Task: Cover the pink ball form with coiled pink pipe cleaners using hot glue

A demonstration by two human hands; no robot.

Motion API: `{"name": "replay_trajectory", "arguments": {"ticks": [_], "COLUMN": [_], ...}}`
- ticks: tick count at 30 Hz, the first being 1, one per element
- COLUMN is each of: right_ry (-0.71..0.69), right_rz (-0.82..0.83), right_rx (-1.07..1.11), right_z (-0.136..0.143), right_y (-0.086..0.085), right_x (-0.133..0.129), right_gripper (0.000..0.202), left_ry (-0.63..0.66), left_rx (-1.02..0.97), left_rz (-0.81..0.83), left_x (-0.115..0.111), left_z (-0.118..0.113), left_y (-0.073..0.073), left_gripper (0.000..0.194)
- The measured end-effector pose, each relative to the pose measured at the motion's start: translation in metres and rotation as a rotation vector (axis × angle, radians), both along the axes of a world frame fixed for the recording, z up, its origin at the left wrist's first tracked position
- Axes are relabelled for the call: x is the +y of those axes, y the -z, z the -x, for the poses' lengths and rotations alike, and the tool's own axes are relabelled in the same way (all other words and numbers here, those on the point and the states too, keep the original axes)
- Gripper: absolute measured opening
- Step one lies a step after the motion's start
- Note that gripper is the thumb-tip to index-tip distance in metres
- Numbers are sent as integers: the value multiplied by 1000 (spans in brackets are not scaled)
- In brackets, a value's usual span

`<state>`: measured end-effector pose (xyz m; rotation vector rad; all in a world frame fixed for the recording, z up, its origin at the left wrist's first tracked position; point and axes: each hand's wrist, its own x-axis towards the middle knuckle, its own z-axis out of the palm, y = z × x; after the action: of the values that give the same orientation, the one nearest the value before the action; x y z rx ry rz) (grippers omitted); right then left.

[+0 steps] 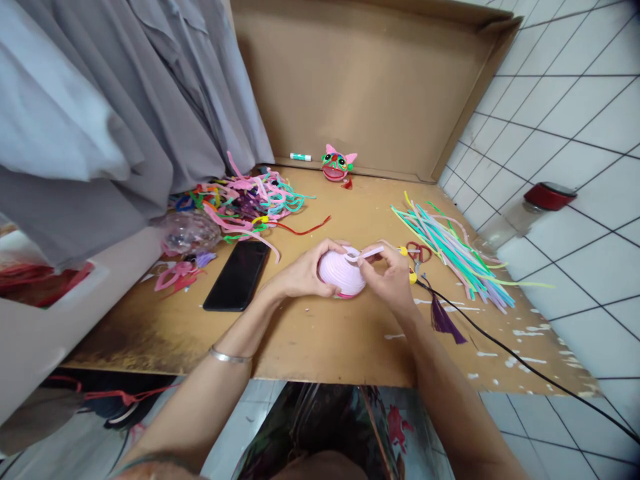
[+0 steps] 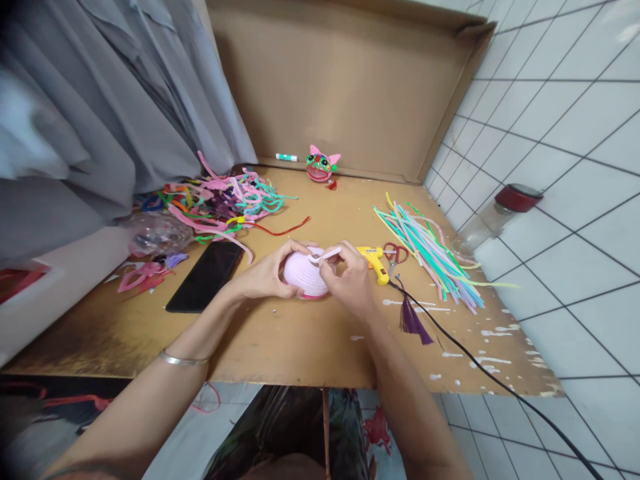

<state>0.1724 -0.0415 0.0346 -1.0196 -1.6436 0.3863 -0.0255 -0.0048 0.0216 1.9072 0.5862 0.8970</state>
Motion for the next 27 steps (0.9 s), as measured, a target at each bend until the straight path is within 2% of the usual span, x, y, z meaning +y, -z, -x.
{"name": "replay_trajectory", "arguments": {"ticks": [7, 15, 27], "right_ry": [-70, -117, -102], "right_rz": [298, 273, 389], "right_rx": [243, 325, 280], "right_z": [-1, 0, -1], "right_y": [4, 1, 5], "right_x": [5, 4, 7], "right_gripper": [12, 11, 13], "left_ry": [8, 6, -13], "left_rx": [-4, 20, 64], "left_rz": [1, -14, -11], "left_x": [-1, -1, -2], "left_z": [-1, 0, 0], "left_y": [-1, -2, -6], "left_gripper": [59, 59, 59]}}
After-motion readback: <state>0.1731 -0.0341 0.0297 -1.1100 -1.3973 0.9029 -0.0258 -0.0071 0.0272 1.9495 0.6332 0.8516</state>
